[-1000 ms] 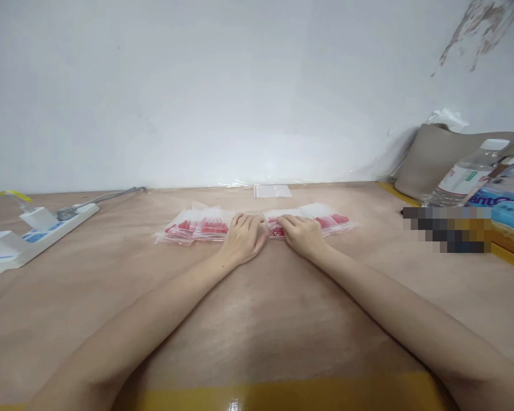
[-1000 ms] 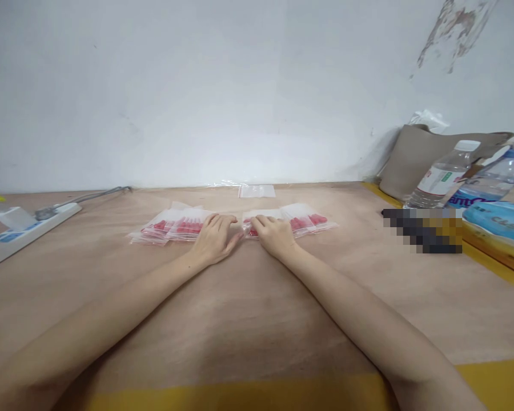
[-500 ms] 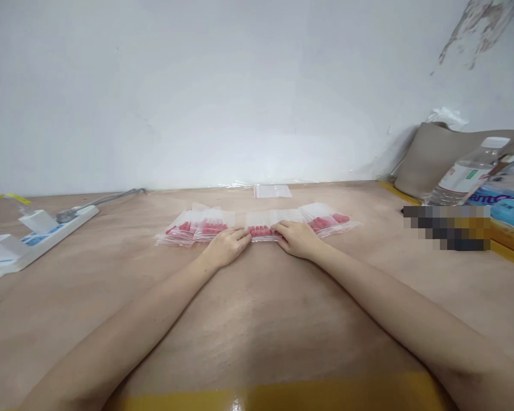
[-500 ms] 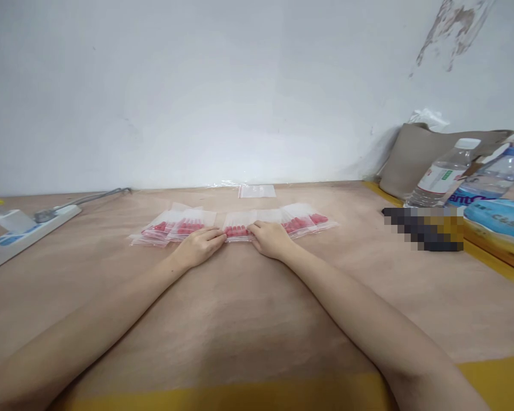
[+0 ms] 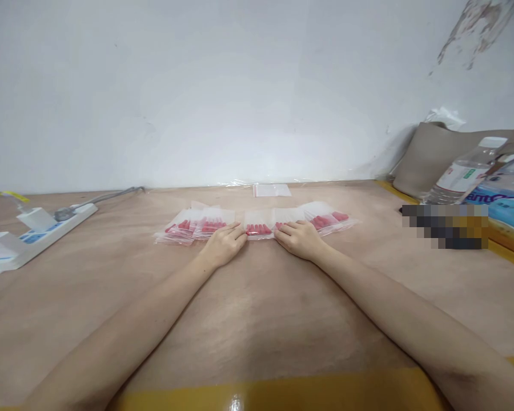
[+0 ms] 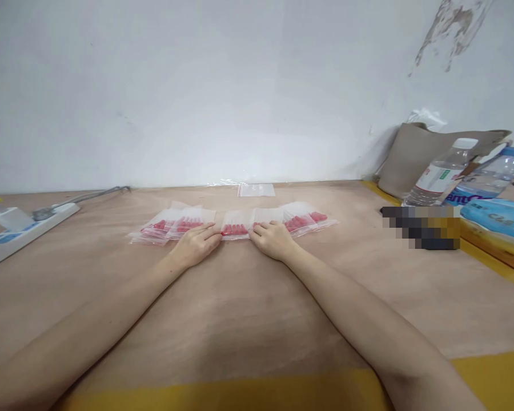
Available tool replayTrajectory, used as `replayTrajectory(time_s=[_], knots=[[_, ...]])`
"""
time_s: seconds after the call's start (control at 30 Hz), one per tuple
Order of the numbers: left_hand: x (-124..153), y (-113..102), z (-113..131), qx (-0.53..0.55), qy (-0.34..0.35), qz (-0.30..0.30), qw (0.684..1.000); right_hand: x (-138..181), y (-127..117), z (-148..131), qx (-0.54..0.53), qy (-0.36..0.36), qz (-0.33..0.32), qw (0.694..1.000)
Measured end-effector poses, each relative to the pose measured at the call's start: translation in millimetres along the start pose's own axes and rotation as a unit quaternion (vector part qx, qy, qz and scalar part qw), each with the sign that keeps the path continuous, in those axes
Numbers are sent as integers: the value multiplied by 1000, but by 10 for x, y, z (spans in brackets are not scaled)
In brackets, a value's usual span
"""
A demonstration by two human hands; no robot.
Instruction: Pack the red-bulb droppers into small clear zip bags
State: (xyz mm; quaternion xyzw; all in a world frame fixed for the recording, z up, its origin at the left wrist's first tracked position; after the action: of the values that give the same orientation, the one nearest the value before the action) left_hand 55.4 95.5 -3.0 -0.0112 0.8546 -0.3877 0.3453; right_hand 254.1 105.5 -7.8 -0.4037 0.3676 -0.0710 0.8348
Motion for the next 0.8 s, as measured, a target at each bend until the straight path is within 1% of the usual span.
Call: replayTrajectory(time_s=[0.1, 0.23, 0.3, 0.4, 0.5, 0.6, 0.7, 0.8], knots=[[-4, -16, -10, -10, -4, -3, 1000, 13, 8, 24, -4, 6, 5, 1000], [-18, -13, -15, -23, -15, -6, 1000, 36, -30, 25, -23, 21, 26, 999], [-30, -9, -12, -26, -18, -4, 1000, 16, -58, -19, -31, 35, 36, 998], [-43, -5, -4, -27, -17, -1, 1000, -91, -63, -158, -37, 39, 38, 998], [-40, -5, -1, -27, -15, -1, 1000, -270, -2, -327, -29, 22, 33, 999], [-23, -15, -11, -29, -15, -7, 999, -437, 81, -440, -19, -4, 25, 1000], [-10, -43, -31, -33, -21, -13, 999, -528, 137, -478, -18, -40, 8, 999], [-9, -82, -45, -36, -33, -15, 999, -556, 148, -469, -14, -72, 6, 997]])
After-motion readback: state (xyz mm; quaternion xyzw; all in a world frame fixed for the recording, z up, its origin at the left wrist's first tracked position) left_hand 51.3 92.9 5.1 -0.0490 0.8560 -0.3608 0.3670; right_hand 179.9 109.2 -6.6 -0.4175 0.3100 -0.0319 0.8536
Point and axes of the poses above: each hand's wrist, its own x-axis away from the middle knuckle, its own y-axis out of the palm, z = x × y, the point moved 3 cm from there along -x, towards the middle knuckle, and after that the axes turned 1 degree about -y, right-handed, at the moved point
